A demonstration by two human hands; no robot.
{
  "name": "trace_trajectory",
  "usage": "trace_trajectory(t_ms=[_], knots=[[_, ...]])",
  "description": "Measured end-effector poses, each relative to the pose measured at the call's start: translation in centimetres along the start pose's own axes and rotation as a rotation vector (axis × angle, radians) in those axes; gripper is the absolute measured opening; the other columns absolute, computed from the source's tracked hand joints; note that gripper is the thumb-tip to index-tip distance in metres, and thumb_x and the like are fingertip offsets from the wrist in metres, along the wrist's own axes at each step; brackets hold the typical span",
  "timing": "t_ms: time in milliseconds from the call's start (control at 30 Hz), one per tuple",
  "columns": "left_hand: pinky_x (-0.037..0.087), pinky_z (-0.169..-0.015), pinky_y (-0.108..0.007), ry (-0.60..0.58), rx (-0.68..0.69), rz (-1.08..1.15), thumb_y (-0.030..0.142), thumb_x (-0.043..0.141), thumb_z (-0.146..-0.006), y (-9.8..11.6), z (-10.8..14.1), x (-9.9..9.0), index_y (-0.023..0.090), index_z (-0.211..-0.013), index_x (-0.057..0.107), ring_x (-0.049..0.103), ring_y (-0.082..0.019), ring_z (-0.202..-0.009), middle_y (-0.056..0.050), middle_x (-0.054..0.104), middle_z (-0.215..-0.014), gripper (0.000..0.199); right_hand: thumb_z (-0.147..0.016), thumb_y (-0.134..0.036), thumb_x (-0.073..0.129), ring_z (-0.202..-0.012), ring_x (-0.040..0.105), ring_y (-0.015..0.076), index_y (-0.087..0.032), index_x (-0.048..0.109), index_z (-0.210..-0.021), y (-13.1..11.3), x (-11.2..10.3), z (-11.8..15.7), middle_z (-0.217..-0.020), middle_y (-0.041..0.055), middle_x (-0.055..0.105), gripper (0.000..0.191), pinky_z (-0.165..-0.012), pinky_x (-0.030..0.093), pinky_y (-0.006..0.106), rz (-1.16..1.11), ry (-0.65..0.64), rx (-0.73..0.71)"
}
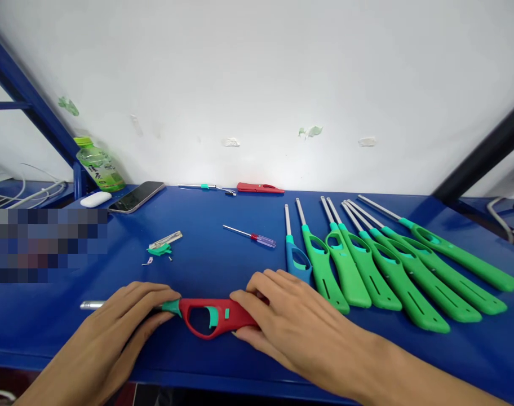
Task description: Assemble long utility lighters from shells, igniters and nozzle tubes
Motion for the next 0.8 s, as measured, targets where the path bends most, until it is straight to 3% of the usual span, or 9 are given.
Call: trace_trajectory(t_ms=[200, 300, 400, 567, 733, 800], knots=[[0.057, -0.090, -0.035, 0.054, 0.096, -0.057, 0.022, 0.043, -0.111, 1.7, 0.4, -1.1, 0.020, -0.134, 0.063, 0.074, -0.021, -0.097, -0.005, 0.078, -0.111, 0.030, -0.109, -0.034, 0.054, -0.094, 0.071, 0.0207, -0.026, 0.057, -0.137, 1.0, 0.4, 0.1, -0.119, 0.0040, 0.066, 0.029, -0.081, 0.060, 0.035, -0.166, -0.164, 0.126], [0.056, -0.098, -0.035, 0.047, 0.125, -0.039, 0.009, 0.045, -0.106, 2.0, 1.0, -0.9, 0.020, -0.144, 0.058, 0.072, -0.021, -0.108, -0.006, 0.076, -0.121, 0.042, -0.110, -0.031, 0.051, -0.106, 0.073, 0.0209, -0.027, 0.055, -0.142, 0.9, -0.6, 0.3, -0.124, 0.0039, 0.071, 0.033, -0.089, 0.060, 0.032, -0.229, -0.123, 0.124], [0.056, -0.101, -0.036, 0.035, 0.138, -0.004, 0.001, 0.046, -0.098, 1.9, 1.7, -0.3, 0.023, -0.148, 0.055, 0.073, -0.020, -0.110, -0.005, 0.076, -0.127, 0.056, -0.109, -0.031, 0.052, -0.106, 0.075, 0.0211, -0.026, 0.058, -0.143, 0.4, -1.4, 0.3, -0.125, 0.0069, 0.074, 0.036, -0.087, 0.061, 0.028, -0.219, -0.057, 0.074], [0.057, -0.092, -0.033, 0.109, 0.117, 0.026, -0.003, 0.046, -0.094, 2.0, 1.7, -0.9, 0.022, -0.142, 0.060, 0.076, -0.018, -0.102, -0.003, 0.079, -0.121, 0.057, -0.109, -0.031, 0.049, -0.100, 0.076, 0.0204, -0.024, 0.062, -0.142, -0.2, -1.5, 0.4, -0.121, 0.0089, 0.076, 0.036, -0.085, 0.061, 0.025, -0.216, -0.016, 0.034], [0.056, -0.081, -0.031, 0.155, 0.159, 0.013, -0.007, 0.050, -0.091, 3.1, 0.7, -2.1, 0.018, -0.139, 0.061, 0.075, -0.017, -0.093, -0.006, 0.080, -0.116, 0.055, -0.110, -0.044, 0.049, -0.109, 0.076, 0.0226, -0.029, 0.067, -0.139, 0.4, -2.3, 0.6, -0.123, 0.0061, 0.078, 0.037, -0.090, 0.062, 0.028, -0.263, 0.041, 0.138], [0.056, -0.079, -0.031, 0.162, 0.159, 0.016, -0.006, 0.052, -0.090, 3.3, 0.7, -2.2, 0.018, -0.137, 0.062, 0.074, -0.018, -0.091, -0.006, 0.080, -0.116, 0.054, -0.109, -0.047, 0.050, -0.105, 0.077, 0.0220, -0.030, 0.071, -0.134, 0.4, -2.6, 0.5, -0.120, 0.0050, 0.079, 0.036, -0.084, 0.063, 0.026, -0.314, 0.036, 0.160]])
Point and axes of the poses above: each hand's wrist, its own z-axis away from the middle knuckle, its own x-axis out of the palm, y = z × x, the point moved 9 cm from there along -z, towards the middle knuckle
